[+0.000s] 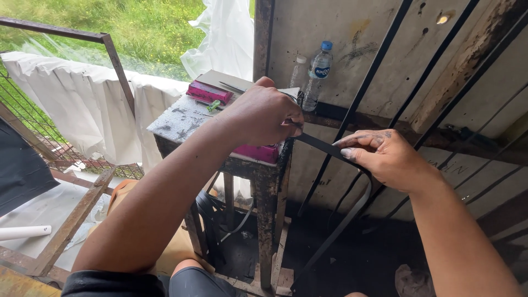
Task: Applying edge paint to a leather strip using a roller applicator and hanging it to dry.
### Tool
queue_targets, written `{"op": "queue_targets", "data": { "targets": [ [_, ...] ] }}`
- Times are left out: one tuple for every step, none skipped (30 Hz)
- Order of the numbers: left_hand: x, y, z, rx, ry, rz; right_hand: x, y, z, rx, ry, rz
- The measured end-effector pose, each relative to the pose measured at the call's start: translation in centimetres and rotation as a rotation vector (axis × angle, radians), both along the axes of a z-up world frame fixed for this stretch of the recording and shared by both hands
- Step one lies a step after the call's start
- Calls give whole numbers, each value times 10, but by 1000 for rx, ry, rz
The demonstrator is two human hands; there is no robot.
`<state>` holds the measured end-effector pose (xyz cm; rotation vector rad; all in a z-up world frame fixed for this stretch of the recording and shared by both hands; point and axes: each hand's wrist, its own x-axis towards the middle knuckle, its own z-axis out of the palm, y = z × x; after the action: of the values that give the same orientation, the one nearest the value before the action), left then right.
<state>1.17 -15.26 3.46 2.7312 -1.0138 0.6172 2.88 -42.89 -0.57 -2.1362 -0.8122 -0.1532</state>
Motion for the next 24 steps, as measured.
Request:
{"op": "queue_targets", "data": {
  "targets": [
    [-3,4,2,-1,-2,2,0,0,2,-1,-2,2],
    [-6,8,5,-43,31,-14,1,0,3,-53,-39,-2],
    [-8,12,7,-86,64,-32,1,0,5,-105,-77,-8],
    [-7,18,6,-87,62,-30,2,0,5,-106,-79,-6],
    [-7,23,5,-97,54,-44,3,1,5,-130,-89,-18],
    [-6,29,5,-107,47,-59,4,1,5,-154,-98,-30],
    [-8,37,6,-108,48,-58,5,1,5,-155,-97,-29],
    [-11,44,8,-100,58,-21,5,2,5,-157,-103,-23],
    [-14,52,9,-93,69,17,6,3,4,-158,-108,-17],
    [-16,57,9,-94,69,18,3,5,7,-158,-108,-16],
    [-18,63,10,-77,75,96,1,8,9,-191,-89,-51],
    [-21,68,10,-61,80,174,-1,11,12,-223,-71,-86],
    [-21,73,10,-62,81,176,0,13,10,-224,-70,-84],
    [-22,79,10,-62,71,187,2,14,9,-204,-82,-82],
    [-23,84,10,-63,60,198,3,16,7,-184,-94,-80],
    [-23,86,9,-64,61,200,1,19,7,-185,-94,-78],
    [-23,88,8,-55,43,213,0,22,8,-183,-95,-88],
    [-22,90,7,-46,25,227,-2,25,9,-180,-96,-99],
    [-21,92,6,-47,24,227,-1,27,8,-181,-97,-99],
    [-20,94,5,-39,9,224,1,28,7,-216,-140,-108],
    [-18,95,4,-31,-8,220,2,29,7,-250,-183,-119],
    [-17,96,3,-32,-9,219,1,32,7,-250,-184,-120],
    [-16,97,3,-22,-29,225,1,34,7,-274,-186,-140],
    [-15,98,2,-11,-49,231,0,37,8,-297,-189,-161]
  ]
}}
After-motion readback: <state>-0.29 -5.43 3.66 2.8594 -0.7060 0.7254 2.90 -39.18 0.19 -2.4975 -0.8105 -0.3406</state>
